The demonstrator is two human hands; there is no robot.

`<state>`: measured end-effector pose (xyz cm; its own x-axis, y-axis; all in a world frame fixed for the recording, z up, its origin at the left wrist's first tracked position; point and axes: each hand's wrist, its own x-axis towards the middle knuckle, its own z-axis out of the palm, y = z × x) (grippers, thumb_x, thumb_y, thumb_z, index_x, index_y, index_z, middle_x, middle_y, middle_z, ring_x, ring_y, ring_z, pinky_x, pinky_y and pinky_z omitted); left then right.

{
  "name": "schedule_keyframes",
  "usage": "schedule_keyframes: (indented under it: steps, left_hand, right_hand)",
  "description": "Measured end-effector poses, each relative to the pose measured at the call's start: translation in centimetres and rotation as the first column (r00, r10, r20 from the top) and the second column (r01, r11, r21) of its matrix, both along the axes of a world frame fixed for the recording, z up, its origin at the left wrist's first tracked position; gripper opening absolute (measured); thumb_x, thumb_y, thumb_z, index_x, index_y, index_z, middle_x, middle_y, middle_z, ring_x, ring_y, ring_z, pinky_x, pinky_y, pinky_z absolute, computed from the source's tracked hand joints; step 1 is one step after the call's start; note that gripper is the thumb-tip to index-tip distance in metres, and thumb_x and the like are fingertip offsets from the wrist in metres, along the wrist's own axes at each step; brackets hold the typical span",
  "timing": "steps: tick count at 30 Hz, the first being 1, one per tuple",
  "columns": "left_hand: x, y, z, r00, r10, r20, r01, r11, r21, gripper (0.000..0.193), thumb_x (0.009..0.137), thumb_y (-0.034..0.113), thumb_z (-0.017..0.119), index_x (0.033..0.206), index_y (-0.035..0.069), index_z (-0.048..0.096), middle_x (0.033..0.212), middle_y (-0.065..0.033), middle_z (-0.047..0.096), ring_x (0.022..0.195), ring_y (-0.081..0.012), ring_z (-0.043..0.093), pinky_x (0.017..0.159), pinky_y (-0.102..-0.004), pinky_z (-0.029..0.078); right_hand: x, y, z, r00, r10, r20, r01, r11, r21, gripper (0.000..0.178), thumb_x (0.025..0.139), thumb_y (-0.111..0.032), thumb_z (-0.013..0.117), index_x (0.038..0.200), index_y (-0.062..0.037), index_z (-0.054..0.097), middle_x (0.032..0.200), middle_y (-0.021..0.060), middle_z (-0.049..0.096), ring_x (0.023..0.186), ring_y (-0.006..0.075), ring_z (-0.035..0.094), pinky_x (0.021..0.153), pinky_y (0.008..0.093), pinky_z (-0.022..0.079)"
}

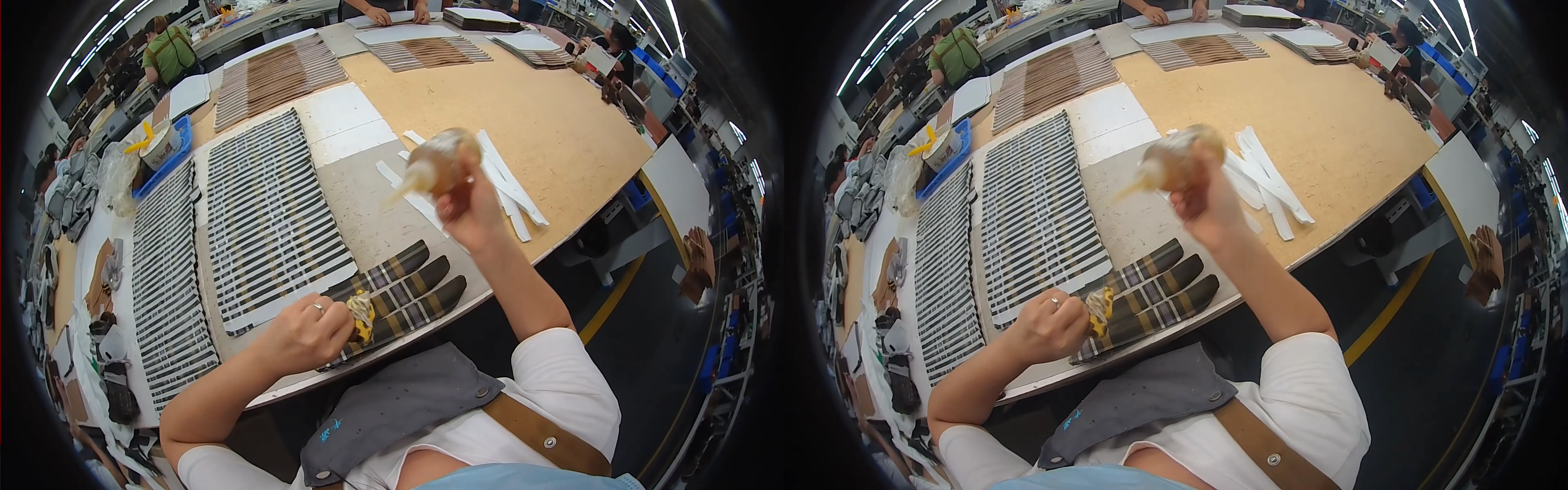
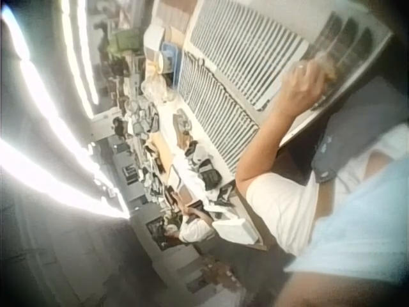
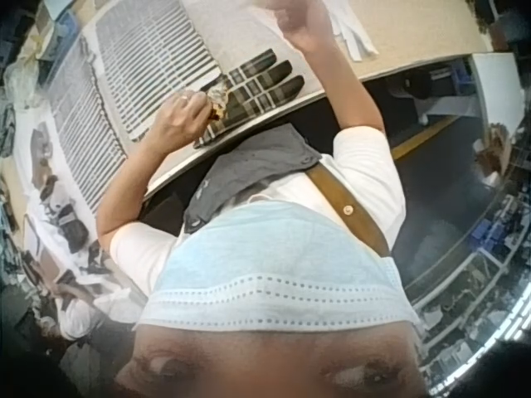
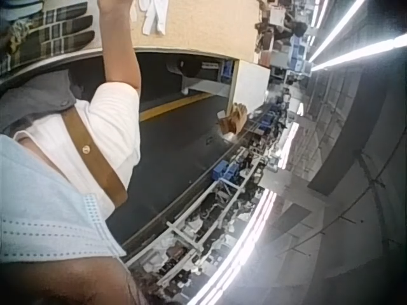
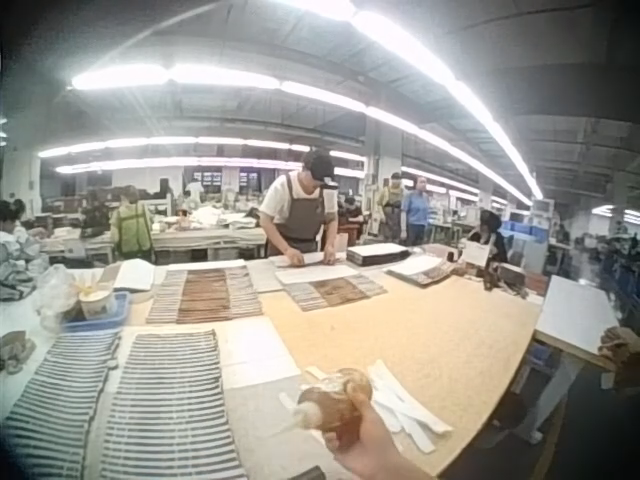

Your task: Applying glue and attaching lining strips to leather components for assembly.

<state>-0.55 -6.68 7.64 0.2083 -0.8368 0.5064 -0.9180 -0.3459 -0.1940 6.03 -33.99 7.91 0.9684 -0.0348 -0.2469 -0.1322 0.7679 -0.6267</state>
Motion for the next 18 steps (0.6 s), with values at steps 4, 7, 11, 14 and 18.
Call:
schedule_keyframes:
  steps: [4,7,11,14,18]
  left_hand:
    - [1.4,2.4,1.0,0.945,0.254,-0.208,-0.292,0.940,-0.179,0.025,0.054,-0.001,0.063,0.078,0.000,0.055,0.074,-0.0110,0.048,0.065,-0.0280,0.053,0.056,-0.0371,0.044]
    - [3.3,4.6,1.3,0.856,0.332,-0.397,-0.484,0.784,-0.388,0.018,0.072,-0.011,0.055,0.089,-0.005,0.054,0.079,-0.0156,0.051,0.066,-0.0321,0.052,0.058,-0.0361,0.043]
    - [5.4,7.2,0.6,0.756,0.391,-0.524,-0.637,0.625,-0.452,0.013,0.091,-0.002,0.049,0.103,-0.006,0.051,0.089,-0.0167,0.058,0.075,-0.0271,0.057,0.069,-0.0316,0.045]
    - [6.1,7.5,0.8,0.722,0.362,-0.589,-0.672,0.570,-0.473,0.017,0.096,0.004,0.046,0.112,-0.004,0.045,0.096,-0.0146,0.058,0.083,-0.0196,0.057,0.073,-0.0280,0.045]
    - [8.1,10.5,1.1,0.724,0.280,-0.631,-0.681,0.441,-0.585,0.021,0.099,0.009,0.047,0.116,-0.001,0.043,0.102,-0.0103,0.056,0.089,-0.0142,0.055,0.080,-0.0266,0.046]
  right_hand:
    - [1.8,-7.5,0.9,0.890,-0.342,0.302,0.252,0.920,0.299,0.040,0.088,-0.040,0.063,0.104,-0.0036,0.057,0.088,0.0088,0.061,0.066,0.0149,0.062,0.057,0.0216,0.056]
    - [1.2,-9.0,1.1,0.810,-0.543,0.221,0.504,0.837,0.212,0.044,0.087,-0.040,0.064,0.108,-0.0034,0.052,0.088,0.0079,0.058,0.071,0.0156,0.061,0.059,0.0225,0.056]
    - [0.6,-9.1,-0.2,0.839,-0.510,0.190,0.491,0.860,0.140,0.045,0.085,-0.040,0.068,0.107,-0.0042,0.052,0.088,0.0079,0.057,0.071,0.0160,0.061,0.059,0.0218,0.056]
    - [0.8,-9.0,-1.2,0.865,-0.487,0.120,0.472,0.871,0.138,0.047,0.082,-0.040,0.071,0.106,-0.0047,0.052,0.088,0.0079,0.057,0.071,0.0161,0.060,0.059,0.0213,0.055]
    - [1.2,-9.5,-2.2,0.880,-0.469,0.077,0.464,0.883,0.074,0.050,0.083,-0.045,0.069,0.112,-0.0084,0.049,0.096,0.0074,0.056,0.075,0.0158,0.060,0.059,0.0199,0.054]
